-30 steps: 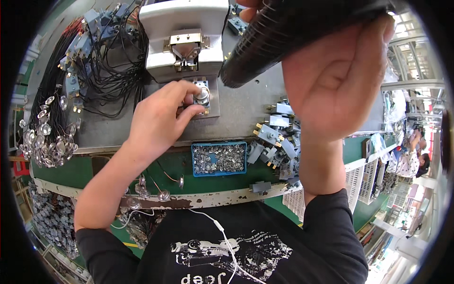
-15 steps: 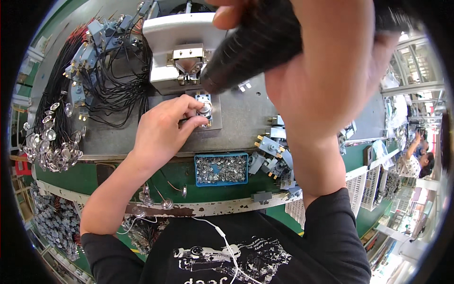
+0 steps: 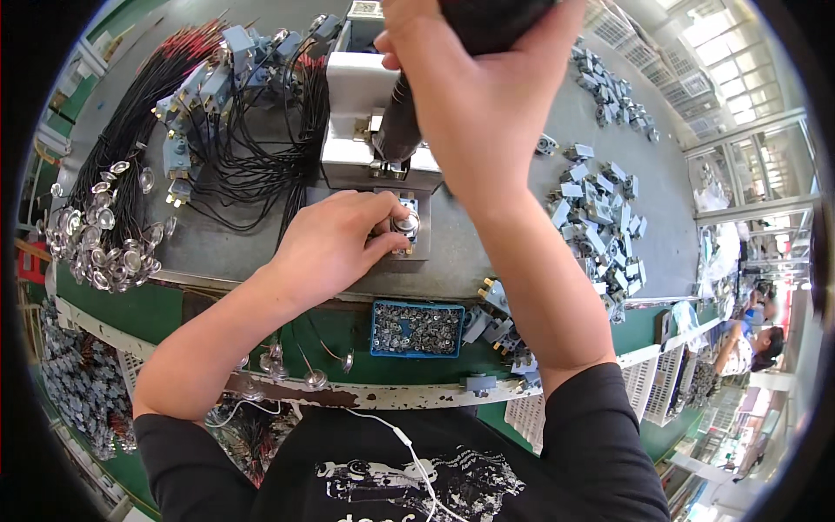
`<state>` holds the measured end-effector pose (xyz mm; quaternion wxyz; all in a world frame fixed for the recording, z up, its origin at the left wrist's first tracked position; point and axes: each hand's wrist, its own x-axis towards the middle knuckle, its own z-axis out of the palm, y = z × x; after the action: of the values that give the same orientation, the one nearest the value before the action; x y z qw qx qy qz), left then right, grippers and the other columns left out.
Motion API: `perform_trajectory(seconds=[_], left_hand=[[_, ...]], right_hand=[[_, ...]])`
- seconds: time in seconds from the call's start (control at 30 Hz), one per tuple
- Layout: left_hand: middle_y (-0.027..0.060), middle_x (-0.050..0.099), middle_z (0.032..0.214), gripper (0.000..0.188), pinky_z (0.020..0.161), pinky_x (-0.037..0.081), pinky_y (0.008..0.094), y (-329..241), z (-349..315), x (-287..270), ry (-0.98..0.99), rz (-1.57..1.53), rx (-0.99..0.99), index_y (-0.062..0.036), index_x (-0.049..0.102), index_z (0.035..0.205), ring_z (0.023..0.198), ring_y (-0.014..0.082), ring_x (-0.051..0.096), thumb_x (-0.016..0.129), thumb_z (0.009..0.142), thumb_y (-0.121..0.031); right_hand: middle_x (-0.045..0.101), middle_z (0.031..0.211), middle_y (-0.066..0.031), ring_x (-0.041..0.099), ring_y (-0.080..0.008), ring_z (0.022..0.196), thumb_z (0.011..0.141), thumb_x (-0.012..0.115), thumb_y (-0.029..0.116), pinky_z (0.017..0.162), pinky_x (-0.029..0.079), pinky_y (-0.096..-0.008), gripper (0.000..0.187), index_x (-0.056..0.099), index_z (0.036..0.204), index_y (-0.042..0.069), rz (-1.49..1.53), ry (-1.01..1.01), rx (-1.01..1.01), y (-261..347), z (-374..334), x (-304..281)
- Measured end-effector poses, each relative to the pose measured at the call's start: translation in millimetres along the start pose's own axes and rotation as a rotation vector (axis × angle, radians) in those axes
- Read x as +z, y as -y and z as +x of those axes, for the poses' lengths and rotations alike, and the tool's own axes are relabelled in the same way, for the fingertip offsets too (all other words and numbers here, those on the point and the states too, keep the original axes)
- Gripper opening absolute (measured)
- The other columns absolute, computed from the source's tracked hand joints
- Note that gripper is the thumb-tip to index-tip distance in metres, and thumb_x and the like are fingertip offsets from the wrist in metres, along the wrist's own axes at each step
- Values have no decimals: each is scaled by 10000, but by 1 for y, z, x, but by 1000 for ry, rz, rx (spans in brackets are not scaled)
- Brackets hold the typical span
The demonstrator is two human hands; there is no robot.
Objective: Assemble mechanical or electronic components using an electric screwdriver at a factory workstation.
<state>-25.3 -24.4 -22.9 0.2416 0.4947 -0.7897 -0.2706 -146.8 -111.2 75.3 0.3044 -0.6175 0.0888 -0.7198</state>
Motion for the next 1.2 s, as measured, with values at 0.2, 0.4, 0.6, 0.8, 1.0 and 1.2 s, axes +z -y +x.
perform_trajectory(seconds=[0.2,0.4,0.6,0.8,1.0,1.2], left_hand=[[24,685,826,257,745,542,418,-2,1,-3,34,5,-2,-107,671,1073,883,261,674,742,915,-297],[51,657,832,283,730,540,377,2,2,1,27,41,65,-104,693,1103,812,236,652,797,882,-246],[26,675,816,233,726,537,404,8,-3,4,-42,22,85,-127,677,1063,850,259,661,770,894,-258],[44,670,854,244,730,544,388,8,1,2,7,-20,50,-115,670,1060,861,256,667,775,890,-255],[51,670,883,247,725,554,387,3,1,2,13,-30,38,-107,664,1065,856,253,670,773,894,-248],[53,663,906,251,748,556,399,3,0,0,23,-21,19,-96,661,1058,875,260,670,774,891,-244]], right_hand=[[622,1039,-60,627,-93,782,901,737,-33,657,523,-236,572,386,1345,50,-24,129,309,17,9,2],[652,895,-55,645,-106,733,903,721,-41,605,519,-255,600,369,1380,60,-38,74,327,12,-1,-3],[662,867,-59,635,-97,657,868,747,-90,552,510,-248,429,496,1204,1,-162,62,581,37,-4,-29],[663,913,-97,656,-117,720,866,723,-124,589,544,-260,482,418,1216,4,-39,82,475,22,-17,-38],[654,940,-95,660,-121,780,871,718,-134,632,561,-265,532,379,1253,15,-112,370,-474,-23,5,-56],[650,946,-80,654,-114,792,882,714,-115,661,557,-260,562,370,1305,19,172,-7,472,13,-19,-35]])
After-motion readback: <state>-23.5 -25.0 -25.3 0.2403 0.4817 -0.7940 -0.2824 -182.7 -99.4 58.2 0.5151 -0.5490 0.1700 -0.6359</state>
